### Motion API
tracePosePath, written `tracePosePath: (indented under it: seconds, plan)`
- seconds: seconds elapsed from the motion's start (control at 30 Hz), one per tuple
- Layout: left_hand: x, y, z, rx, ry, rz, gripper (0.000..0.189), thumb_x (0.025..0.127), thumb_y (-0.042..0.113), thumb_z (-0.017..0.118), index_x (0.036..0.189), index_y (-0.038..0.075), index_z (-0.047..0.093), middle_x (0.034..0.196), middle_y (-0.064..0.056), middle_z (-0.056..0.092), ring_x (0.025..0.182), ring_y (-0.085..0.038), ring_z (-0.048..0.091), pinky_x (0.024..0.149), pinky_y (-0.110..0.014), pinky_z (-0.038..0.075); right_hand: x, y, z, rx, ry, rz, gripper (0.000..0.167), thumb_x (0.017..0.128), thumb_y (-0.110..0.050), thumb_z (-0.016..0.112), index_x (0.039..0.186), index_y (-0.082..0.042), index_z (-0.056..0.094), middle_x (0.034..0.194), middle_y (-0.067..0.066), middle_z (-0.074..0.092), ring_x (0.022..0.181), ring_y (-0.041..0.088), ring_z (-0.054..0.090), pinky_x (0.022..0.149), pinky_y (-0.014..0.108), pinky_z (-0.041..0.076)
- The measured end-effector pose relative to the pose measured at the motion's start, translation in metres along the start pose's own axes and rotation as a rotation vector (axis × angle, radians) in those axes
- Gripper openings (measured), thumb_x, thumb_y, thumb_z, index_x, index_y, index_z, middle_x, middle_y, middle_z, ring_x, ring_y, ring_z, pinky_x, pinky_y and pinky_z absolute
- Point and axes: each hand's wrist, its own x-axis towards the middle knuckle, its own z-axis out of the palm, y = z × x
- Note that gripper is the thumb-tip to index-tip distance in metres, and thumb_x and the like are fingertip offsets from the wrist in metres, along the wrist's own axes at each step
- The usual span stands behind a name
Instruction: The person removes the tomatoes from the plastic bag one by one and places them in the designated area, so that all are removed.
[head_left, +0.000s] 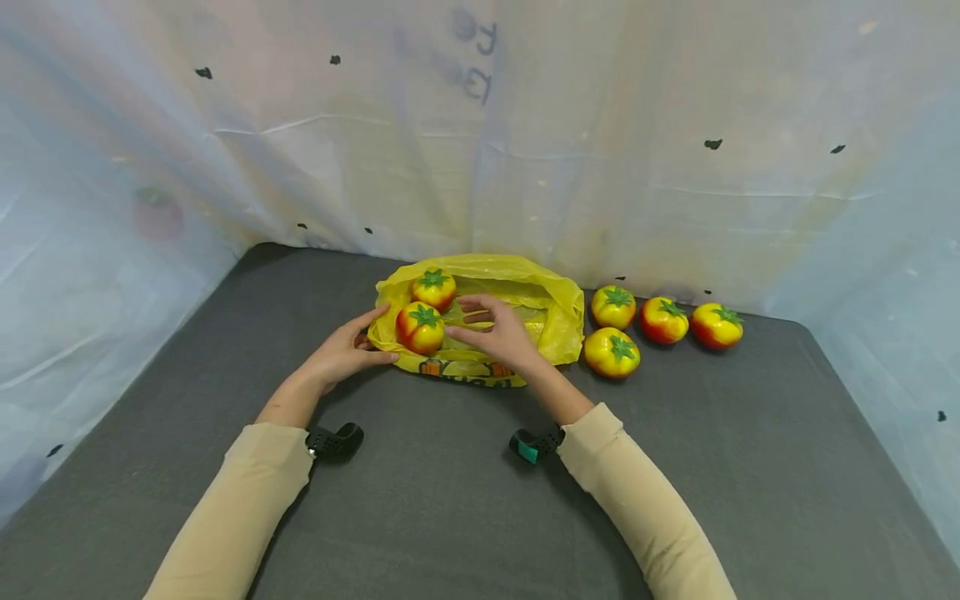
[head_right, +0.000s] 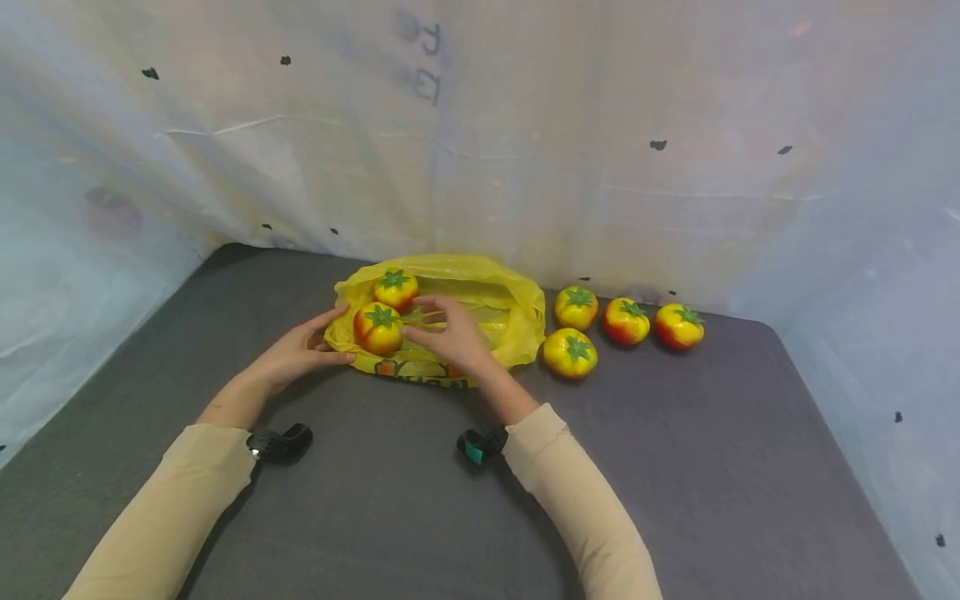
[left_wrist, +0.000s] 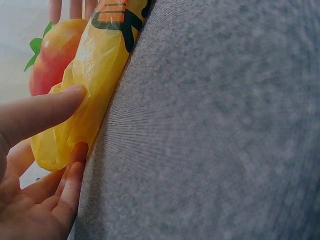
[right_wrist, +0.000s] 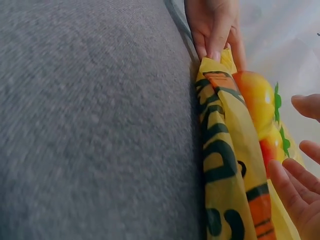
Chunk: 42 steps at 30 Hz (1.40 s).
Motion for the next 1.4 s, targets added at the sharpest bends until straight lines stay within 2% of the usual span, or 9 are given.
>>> tracePosePath:
  seconds: [0.5, 0.8, 1.0, 1.4]
  plan:
    - [0.0, -0.001, 0.001, -0.008, 0.004, -0.018, 0.087, 0.089, 0.021, 0.07, 0.156, 0.022, 0.015, 0.16, -0.017, 0.008, 0.142, -0.044, 0.022, 0.111, -0.055, 0.029, 0.011, 0.001, 0.02, -0.002, -0.026, 0.015, 0.053, 0.087, -0.025, 0.072, 0.134, -0.009, 0.054, 0.132, 0.015, 0.055, 0.118, 0.031, 0.057, 0.094, 0.042, 0.05]
    - [-0.001, 0.0, 0.0, -0.019, 0.001, -0.004, 0.087, 0.089, 0.019, 0.07, 0.156, 0.019, 0.014, 0.16, -0.019, 0.009, 0.141, -0.043, 0.026, 0.11, -0.055, 0.031, 0.016, -0.003, 0.03, -0.013, -0.092, 0.042, 0.063, 0.087, -0.024, 0.071, 0.142, -0.009, 0.045, 0.139, 0.013, 0.05, 0.124, 0.032, 0.052, 0.098, 0.043, 0.048]
    - [0.002, -0.003, 0.0, -0.006, 0.007, -0.004, 0.087, 0.088, 0.021, 0.07, 0.156, 0.02, 0.015, 0.16, -0.017, 0.011, 0.141, -0.042, 0.025, 0.11, -0.054, 0.03, 0.016, -0.004, 0.034, -0.044, -0.084, 0.048, 0.065, 0.087, -0.026, 0.071, 0.144, -0.01, 0.043, 0.139, 0.012, 0.051, 0.123, 0.031, 0.053, 0.098, 0.043, 0.047]
    - [0.001, -0.002, 0.0, -0.013, 0.0, -0.007, 0.088, 0.088, 0.021, 0.07, 0.156, 0.02, 0.013, 0.16, -0.018, 0.01, 0.142, -0.042, 0.023, 0.112, -0.054, 0.028, 0.016, -0.004, 0.037, -0.038, -0.071, 0.032, 0.064, 0.087, -0.026, 0.071, 0.143, -0.011, 0.044, 0.139, 0.013, 0.05, 0.122, 0.032, 0.054, 0.097, 0.044, 0.048]
